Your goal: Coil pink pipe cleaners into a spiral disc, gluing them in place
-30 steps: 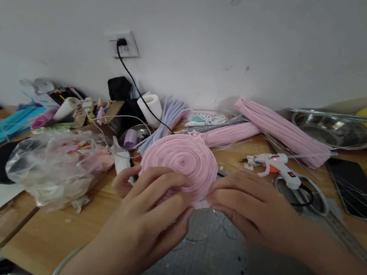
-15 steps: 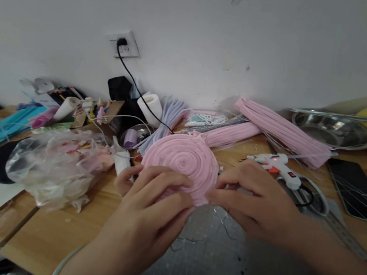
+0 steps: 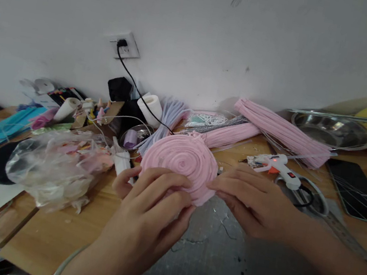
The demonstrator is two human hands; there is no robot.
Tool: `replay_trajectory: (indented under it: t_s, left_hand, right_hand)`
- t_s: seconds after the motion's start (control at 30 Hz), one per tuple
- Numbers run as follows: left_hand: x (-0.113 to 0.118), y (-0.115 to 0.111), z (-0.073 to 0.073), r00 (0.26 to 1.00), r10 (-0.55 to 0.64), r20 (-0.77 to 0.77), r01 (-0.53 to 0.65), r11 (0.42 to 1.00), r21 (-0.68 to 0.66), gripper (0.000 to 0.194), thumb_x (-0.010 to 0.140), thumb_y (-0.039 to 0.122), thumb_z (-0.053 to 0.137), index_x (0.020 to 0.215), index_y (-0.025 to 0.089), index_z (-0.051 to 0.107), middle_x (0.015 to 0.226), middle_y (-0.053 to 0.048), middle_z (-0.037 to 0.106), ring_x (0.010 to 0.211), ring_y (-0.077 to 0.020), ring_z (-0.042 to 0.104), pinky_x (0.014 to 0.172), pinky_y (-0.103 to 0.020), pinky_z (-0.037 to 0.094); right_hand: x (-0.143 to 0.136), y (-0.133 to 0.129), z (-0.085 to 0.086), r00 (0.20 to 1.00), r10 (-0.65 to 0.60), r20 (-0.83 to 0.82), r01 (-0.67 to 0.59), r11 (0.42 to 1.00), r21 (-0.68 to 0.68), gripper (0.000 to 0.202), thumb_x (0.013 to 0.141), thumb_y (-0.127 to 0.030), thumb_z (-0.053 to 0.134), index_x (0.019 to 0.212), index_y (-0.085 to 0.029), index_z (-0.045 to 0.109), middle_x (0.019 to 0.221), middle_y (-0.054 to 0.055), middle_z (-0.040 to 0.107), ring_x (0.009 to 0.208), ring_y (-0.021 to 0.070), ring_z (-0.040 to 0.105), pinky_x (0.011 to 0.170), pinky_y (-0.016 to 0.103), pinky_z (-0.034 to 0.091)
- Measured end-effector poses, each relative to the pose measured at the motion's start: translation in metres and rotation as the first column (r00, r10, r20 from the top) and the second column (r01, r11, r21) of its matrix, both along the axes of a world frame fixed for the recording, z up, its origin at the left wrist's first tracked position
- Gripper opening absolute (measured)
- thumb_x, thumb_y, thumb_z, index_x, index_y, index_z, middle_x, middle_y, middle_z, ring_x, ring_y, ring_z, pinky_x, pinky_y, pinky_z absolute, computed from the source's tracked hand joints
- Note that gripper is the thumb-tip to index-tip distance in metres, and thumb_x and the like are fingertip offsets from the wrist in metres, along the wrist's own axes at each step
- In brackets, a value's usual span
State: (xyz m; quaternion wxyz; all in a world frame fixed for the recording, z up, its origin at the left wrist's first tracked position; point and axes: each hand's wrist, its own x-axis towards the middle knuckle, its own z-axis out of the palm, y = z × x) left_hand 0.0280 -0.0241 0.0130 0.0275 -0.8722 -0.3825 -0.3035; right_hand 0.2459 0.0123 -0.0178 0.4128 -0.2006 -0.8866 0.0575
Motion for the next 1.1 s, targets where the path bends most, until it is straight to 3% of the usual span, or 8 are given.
replay_trajectory:
  t_s: [0.13,0.33,0.67,0.87,1.1]
  left_hand:
    - [0.0002,-0.0013,0.0004,1.0,0.011,-0.02,-0.011,1.0,0.007,0.01,0.092,0.015,0.055,0.084,0.021,0.056,0.093,0.0,0.063,0.094,-0.0182,0.056,0.083,-0.036,0.04]
    - [0.0009,-0.0005,0.0006,1.0,0.007,-0.027,-0.007,1.0,0.011,0.01,0.091,0.014,0.055,0.084,0.021,0.055,0.093,0.0,0.063,0.093,-0.0175,0.056,0.084,-0.036,0.041]
    - [-0.0039,-0.005,-0.0059,0.994,0.049,-0.101,-0.034,0.989,0.144,0.005,0.088,0.015,0.061,0.087,0.018,0.058,0.097,-0.002,0.065,0.097,-0.021,0.059,0.086,-0.039,0.044]
    - [-0.0042,-0.003,-0.0053,0.99,0.047,-0.129,-0.027,0.988,0.153,0.008,0.088,0.013,0.06,0.094,0.018,0.061,0.102,-0.003,0.067,0.101,-0.0218,0.06,0.089,-0.04,0.043]
    - [-0.0055,-0.0023,-0.0014,0.99,-0.033,-0.138,0.047,0.994,0.101,0.019,0.091,0.012,0.055,0.109,0.018,0.061,0.107,-0.002,0.067,0.103,-0.0171,0.058,0.096,-0.035,0.039]
  right_hand:
    - [-0.0003,0.0016,-0.0011,0.999,-0.042,0.022,0.042,0.999,-0.005,0.01,0.091,-0.009,0.049,0.094,-0.013,0.057,0.082,0.006,0.067,0.079,0.0146,0.058,0.076,0.029,0.048]
    - [0.0024,0.0046,0.0002,0.999,-0.031,0.044,0.031,0.999,0.011,0.013,0.09,-0.01,0.05,0.095,-0.017,0.06,0.091,0.006,0.068,0.083,0.015,0.058,0.076,0.029,0.048]
    - [0.0017,0.0024,-0.0014,0.995,-0.088,0.055,0.083,0.993,0.082,0.01,0.09,-0.014,0.054,0.095,-0.012,0.063,0.09,0.008,0.069,0.084,0.0142,0.062,0.079,0.027,0.052]
    - [0.0006,0.0032,-0.0023,0.989,-0.123,0.086,0.112,0.986,0.122,0.011,0.091,-0.016,0.053,0.098,-0.014,0.062,0.092,0.007,0.07,0.085,0.0149,0.063,0.078,0.029,0.052]
    - [0.0005,-0.0011,-0.0001,0.998,-0.029,0.048,0.029,1.0,0.001,0.023,0.087,-0.004,0.047,0.102,-0.011,0.061,0.099,0.011,0.066,0.092,0.0167,0.059,0.082,0.031,0.051]
